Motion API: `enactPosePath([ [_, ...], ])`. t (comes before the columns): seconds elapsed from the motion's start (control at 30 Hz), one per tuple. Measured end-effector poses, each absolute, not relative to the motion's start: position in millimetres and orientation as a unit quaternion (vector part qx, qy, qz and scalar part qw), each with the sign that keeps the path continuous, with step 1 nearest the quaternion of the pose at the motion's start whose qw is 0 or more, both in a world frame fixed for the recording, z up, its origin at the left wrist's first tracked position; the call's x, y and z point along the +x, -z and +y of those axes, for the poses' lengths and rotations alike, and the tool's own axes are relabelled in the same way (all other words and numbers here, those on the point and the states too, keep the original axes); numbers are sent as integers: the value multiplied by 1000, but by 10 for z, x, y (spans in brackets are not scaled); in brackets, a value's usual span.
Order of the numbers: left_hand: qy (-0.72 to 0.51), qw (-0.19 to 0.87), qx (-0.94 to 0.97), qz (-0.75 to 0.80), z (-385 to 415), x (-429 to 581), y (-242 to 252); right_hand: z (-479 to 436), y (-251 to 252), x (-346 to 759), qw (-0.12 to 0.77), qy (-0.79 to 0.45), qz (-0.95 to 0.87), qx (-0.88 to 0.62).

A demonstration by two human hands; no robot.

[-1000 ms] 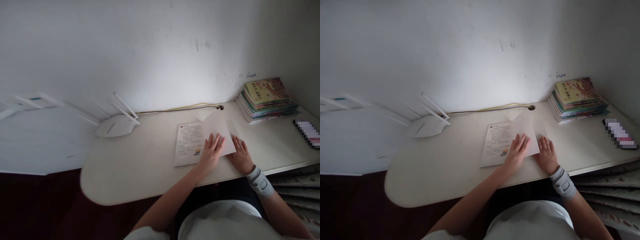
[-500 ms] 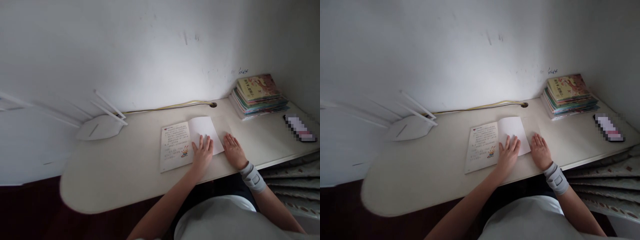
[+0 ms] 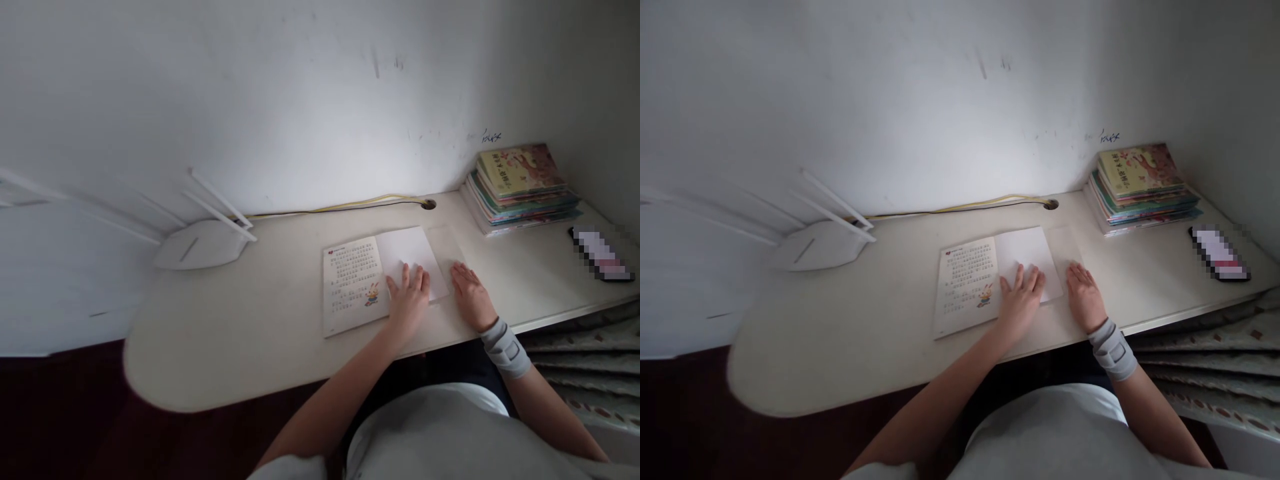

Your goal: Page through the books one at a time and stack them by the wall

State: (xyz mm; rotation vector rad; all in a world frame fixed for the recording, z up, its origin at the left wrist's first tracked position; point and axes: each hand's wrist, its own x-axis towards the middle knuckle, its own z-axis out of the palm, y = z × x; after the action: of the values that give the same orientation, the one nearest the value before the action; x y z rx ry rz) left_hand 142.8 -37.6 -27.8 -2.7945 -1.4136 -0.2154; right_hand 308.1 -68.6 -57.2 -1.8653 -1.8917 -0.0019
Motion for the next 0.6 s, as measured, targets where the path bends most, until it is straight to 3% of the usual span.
enactPosePath([
  [0.17, 73, 4, -888, -455, -374, 1546, 254, -682, 590, 3107, 267, -12, -686, -676],
  [0.6, 23, -15, -920, -391, -542, 1441, 127, -689, 591, 3044, 226, 3, -685, -693],
])
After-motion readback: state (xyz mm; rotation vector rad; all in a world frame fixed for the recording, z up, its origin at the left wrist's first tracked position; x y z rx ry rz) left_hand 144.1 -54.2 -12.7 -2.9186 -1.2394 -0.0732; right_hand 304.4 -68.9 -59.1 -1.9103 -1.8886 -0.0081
